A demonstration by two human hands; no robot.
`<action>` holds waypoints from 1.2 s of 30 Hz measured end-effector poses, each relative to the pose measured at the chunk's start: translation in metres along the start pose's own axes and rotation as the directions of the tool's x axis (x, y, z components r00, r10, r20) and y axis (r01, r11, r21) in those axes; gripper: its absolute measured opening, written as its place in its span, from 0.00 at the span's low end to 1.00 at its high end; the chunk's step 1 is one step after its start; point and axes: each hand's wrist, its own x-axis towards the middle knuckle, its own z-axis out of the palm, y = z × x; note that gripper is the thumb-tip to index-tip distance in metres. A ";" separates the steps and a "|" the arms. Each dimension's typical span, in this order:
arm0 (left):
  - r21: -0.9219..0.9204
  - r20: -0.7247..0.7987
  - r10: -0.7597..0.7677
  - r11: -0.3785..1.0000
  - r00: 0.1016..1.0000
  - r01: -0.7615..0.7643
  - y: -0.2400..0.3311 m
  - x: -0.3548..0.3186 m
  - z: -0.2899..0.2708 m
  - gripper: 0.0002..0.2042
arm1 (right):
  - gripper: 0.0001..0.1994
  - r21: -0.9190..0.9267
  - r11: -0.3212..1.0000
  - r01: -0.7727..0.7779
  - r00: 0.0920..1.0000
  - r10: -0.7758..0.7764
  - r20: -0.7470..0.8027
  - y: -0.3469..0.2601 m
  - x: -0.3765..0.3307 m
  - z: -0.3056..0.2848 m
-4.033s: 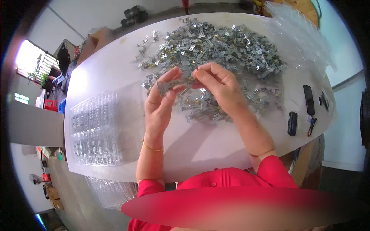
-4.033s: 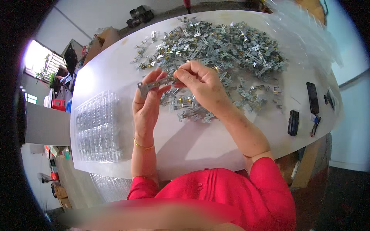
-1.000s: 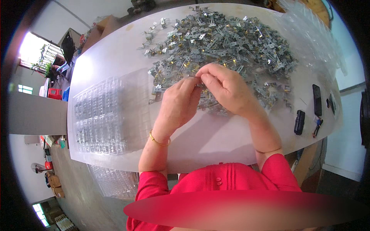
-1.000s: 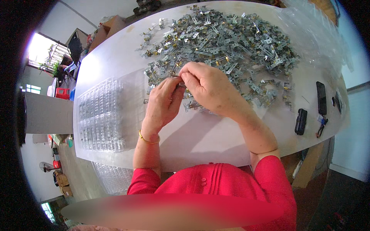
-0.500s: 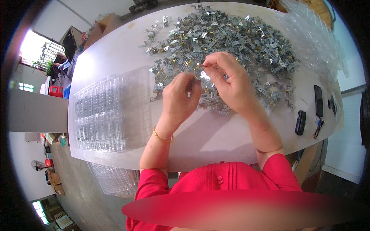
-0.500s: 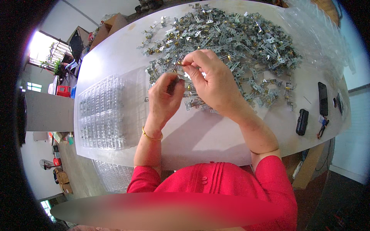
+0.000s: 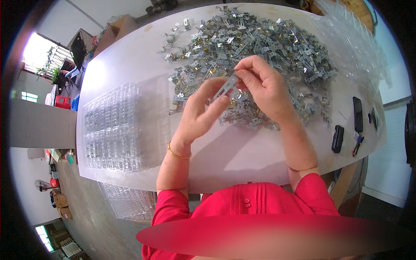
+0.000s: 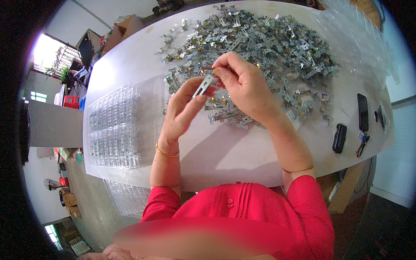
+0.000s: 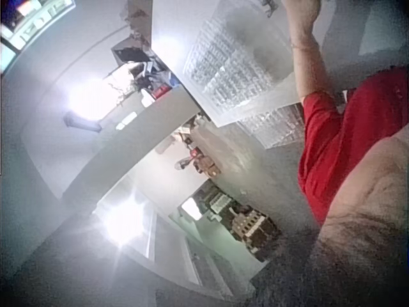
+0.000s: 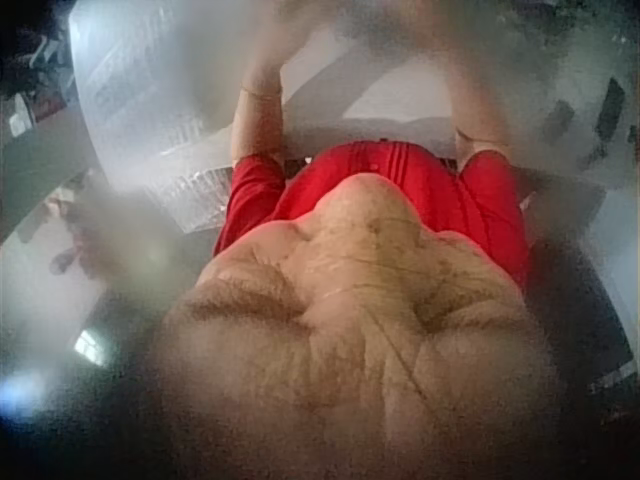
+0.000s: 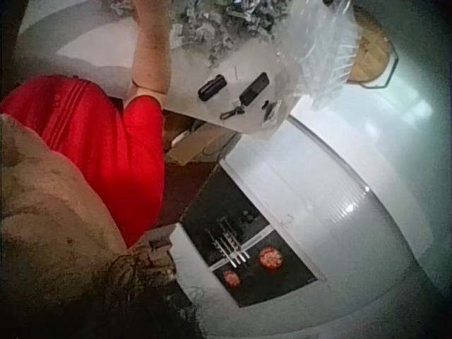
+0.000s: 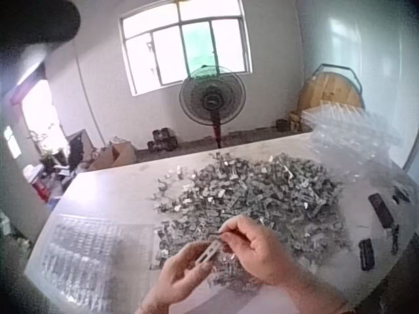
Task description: Assembling small metal hardware components with pins and placing the finished pieces into a plastic blister tray.
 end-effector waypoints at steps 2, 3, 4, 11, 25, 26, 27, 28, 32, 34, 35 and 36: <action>-0.382 0.113 -0.185 0.899 0.976 0.214 0.000 -0.002 -0.004 0.20 | 0.04 0.029 0.999 -0.015 1.000 0.015 -0.011 0.001 0.001 -0.002; -0.474 0.184 -0.225 0.833 0.957 0.287 -0.002 -0.004 -0.007 0.23 | 0.04 0.024 1.000 0.003 1.000 -0.002 -0.012 0.002 0.001 -0.002; -0.552 0.258 -0.255 0.752 0.932 0.359 -0.002 -0.005 -0.008 0.25 | 0.05 0.018 1.000 0.020 1.000 -0.020 -0.013 0.002 0.002 -0.002; -0.656 0.197 -0.170 0.709 0.966 0.259 -0.005 -0.003 -0.005 0.24 | 0.04 -0.305 0.913 0.270 0.936 -0.322 -0.138 -0.004 0.004 -0.003; -0.514 -0.002 -0.109 0.853 0.994 0.093 -0.012 0.001 -0.002 0.26 | 0.02 -0.402 0.898 0.178 0.984 -0.174 0.045 -0.024 -0.011 0.005; -0.515 -0.001 -0.109 0.852 0.994 0.093 -0.012 0.001 -0.002 0.26 | 0.02 -0.401 0.899 0.178 0.984 -0.172 0.052 -0.024 -0.011 0.005; -0.499 -0.004 -0.113 0.861 0.994 0.096 -0.011 0.001 -0.001 0.26 | 0.02 -0.401 0.899 0.177 0.984 -0.171 0.052 -0.026 -0.011 0.005; -0.484 -0.007 -0.117 0.870 0.993 0.100 -0.012 0.001 -0.001 0.26 | 0.02 -0.408 0.896 0.174 0.985 -0.163 0.063 -0.028 -0.012 0.005; -0.408 -0.003 -0.114 0.907 0.993 0.103 -0.013 0.000 -0.003 0.26 | 0.03 -0.439 0.863 0.251 0.965 -0.190 0.179 -0.024 -0.014 0.005; -0.338 -0.017 -0.114 0.936 0.993 0.102 -0.013 -0.002 -0.001 0.26 | 0.03 -0.421 0.878 0.229 0.973 -0.198 0.116 -0.024 -0.012 0.007; -0.338 -0.016 -0.114 0.935 0.993 0.102 -0.011 -0.001 0.000 0.26 | 0.03 -0.400 0.892 0.209 0.977 -0.205 0.053 -0.023 -0.011 0.007; -0.373 -0.013 -0.123 0.921 0.992 0.109 -0.008 -0.001 0.000 0.26 | 0.03 -0.400 0.892 0.209 0.977 -0.205 0.054 -0.023 -0.010 0.007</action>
